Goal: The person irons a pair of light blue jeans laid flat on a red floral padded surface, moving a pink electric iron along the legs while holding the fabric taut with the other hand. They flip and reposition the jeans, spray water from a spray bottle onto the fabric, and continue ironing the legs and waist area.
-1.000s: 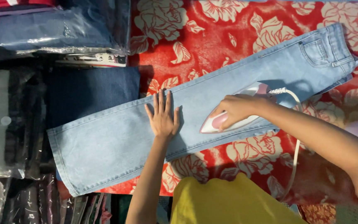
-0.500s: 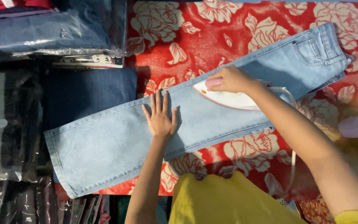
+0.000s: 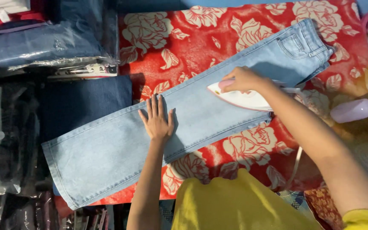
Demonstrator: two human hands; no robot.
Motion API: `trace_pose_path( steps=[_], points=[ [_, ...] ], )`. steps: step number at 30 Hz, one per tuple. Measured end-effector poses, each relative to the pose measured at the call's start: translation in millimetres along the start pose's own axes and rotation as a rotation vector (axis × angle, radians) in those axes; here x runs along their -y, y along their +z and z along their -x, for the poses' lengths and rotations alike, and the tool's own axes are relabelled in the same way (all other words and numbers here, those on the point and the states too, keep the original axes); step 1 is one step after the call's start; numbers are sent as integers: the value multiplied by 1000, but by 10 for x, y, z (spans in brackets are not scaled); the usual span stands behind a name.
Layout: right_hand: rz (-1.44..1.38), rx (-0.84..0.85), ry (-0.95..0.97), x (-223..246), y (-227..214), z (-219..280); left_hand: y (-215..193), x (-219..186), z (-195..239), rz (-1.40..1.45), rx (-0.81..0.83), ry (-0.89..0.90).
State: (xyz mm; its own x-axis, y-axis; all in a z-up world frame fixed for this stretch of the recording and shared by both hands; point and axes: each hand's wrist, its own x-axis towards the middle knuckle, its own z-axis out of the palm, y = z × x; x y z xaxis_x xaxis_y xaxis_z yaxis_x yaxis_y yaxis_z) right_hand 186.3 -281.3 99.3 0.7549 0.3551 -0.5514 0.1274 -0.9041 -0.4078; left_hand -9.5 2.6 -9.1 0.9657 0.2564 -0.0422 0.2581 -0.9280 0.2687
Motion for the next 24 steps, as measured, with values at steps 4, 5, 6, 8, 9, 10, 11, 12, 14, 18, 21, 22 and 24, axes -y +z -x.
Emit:
trace_pose_path(
  steps=[4, 5, 6, 8, 9, 10, 11, 12, 14, 18, 21, 22, 24],
  points=[
    [77, 30, 184, -405, -288, 748, 1, 195, -65, -72, -78, 15],
    [28, 54, 235, -520, -341, 967, 20, 277, -82, -119, -112, 18],
    [26, 51, 243, -627, -382, 1110, 9, 364, -132, -115, -110, 26],
    [-255, 48, 463, -847, -472, 1395, -7, 523, -251, -201, -148, 95],
    [-258, 45, 471, -942, -428, 1531, -29, 634, -322, -197, -147, 103],
    [-318, 78, 504, -1031, -401, 1646, -54, 744, -407, -261, -143, 140],
    [-379, 110, 538, -1120, -376, 1758, -79, 851, -499, -324, -140, 177],
    [-380, 108, 537, -1302, -332, 1758, -158, 936, -544, -324, -142, 178],
    [-435, 152, 475, -1677, -214, 1766, -319, 1108, -623, -358, 101, 140],
    [54, 458, 359, -1883, -358, 1495, -984, 1093, -538, -258, 317, -51],
    [4, 419, 183, -2087, -551, 886, -1415, 1144, -422, -290, 442, -221],
    [70, 153, 76, -2190, -669, 559, -1495, 1232, -396, -354, 524, -267],
    [133, -116, -42, -2235, -901, -35, -1540, 1546, -343, -418, 599, -323]
  ],
)
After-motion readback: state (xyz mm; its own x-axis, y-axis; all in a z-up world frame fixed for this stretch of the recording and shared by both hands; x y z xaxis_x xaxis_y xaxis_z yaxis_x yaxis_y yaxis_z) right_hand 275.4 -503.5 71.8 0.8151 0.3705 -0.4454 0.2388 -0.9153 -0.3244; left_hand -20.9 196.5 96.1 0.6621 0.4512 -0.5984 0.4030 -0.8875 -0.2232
